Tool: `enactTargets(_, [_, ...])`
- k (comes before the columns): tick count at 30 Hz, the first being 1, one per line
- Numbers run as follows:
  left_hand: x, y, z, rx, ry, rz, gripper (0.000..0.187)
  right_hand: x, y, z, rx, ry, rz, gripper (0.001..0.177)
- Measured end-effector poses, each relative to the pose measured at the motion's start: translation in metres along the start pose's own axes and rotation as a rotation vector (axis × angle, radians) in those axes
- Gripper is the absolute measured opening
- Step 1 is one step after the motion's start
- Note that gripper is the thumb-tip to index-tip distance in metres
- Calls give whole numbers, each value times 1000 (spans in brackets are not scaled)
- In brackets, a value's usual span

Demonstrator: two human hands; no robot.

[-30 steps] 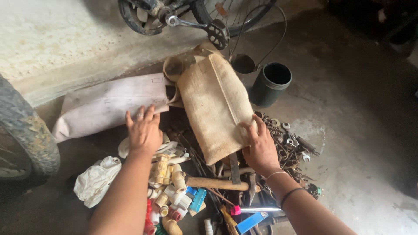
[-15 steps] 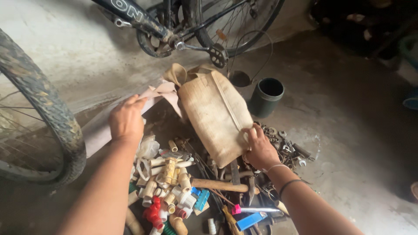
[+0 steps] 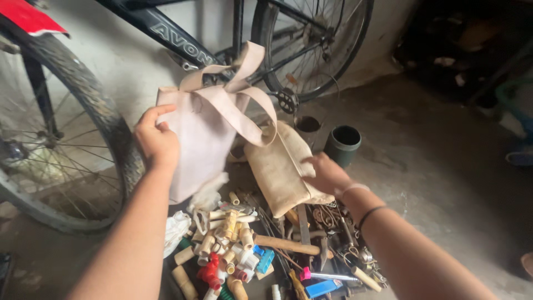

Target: The person picks up a bag and removes items such as tools and pipe fittings by hand, placing them onto the floor.

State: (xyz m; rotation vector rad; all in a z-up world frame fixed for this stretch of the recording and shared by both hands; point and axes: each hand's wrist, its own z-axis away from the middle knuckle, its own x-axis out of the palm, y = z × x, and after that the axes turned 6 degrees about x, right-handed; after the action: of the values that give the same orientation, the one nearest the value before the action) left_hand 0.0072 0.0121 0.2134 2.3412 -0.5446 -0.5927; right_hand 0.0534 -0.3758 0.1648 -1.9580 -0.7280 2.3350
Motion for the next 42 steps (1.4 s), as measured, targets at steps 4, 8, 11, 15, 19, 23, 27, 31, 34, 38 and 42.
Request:
enactTargets(4, [3, 18, -6, 111, 125, 50, 36, -71, -33, -10, -118, 97, -183, 38])
enactTargets(8, [2, 47, -10, 55, 122, 188, 20, -131, -54, 2, 52, 37, -663, 47])
enactTargets(11, [2, 76, -13, -33, 25, 399, 17, -145, -61, 17, 29, -105, -850, 46])
enactTargets(15, [5, 118, -2, -123, -130, 578, 14, -150, -79, 50, -51, -177, -847, 39])
enactTargets(19, [8, 147, 8, -257, -214, 877, 10, -168, -95, 83, -123, -312, -990, 34])
enactTargets(23, [7, 181, 27, -421, -335, 1059, 17, -189, -99, 97, -115, -137, -201, 32])
enactTargets(27, [5, 205, 55, -605, -432, 1133, 25, -201, -73, 113, -177, -254, -468, 31])
enactTargets(31, [43, 173, 77, -549, -448, 920, 30, -211, -38, 123, -19, -506, -666, 34])
enactTargets(34, [80, 134, 97, -307, -426, 657, 32, -208, -3, 110, 45, -597, -477, 37])
enactTargets(38, [84, 123, 122, -904, -472, 902, 27, -195, 42, 74, 406, -405, -69, 32])
enactTargets(42, [63, 130, 139, -738, -498, 927, 23, -212, 38, 36, 270, -87, 605, 40])
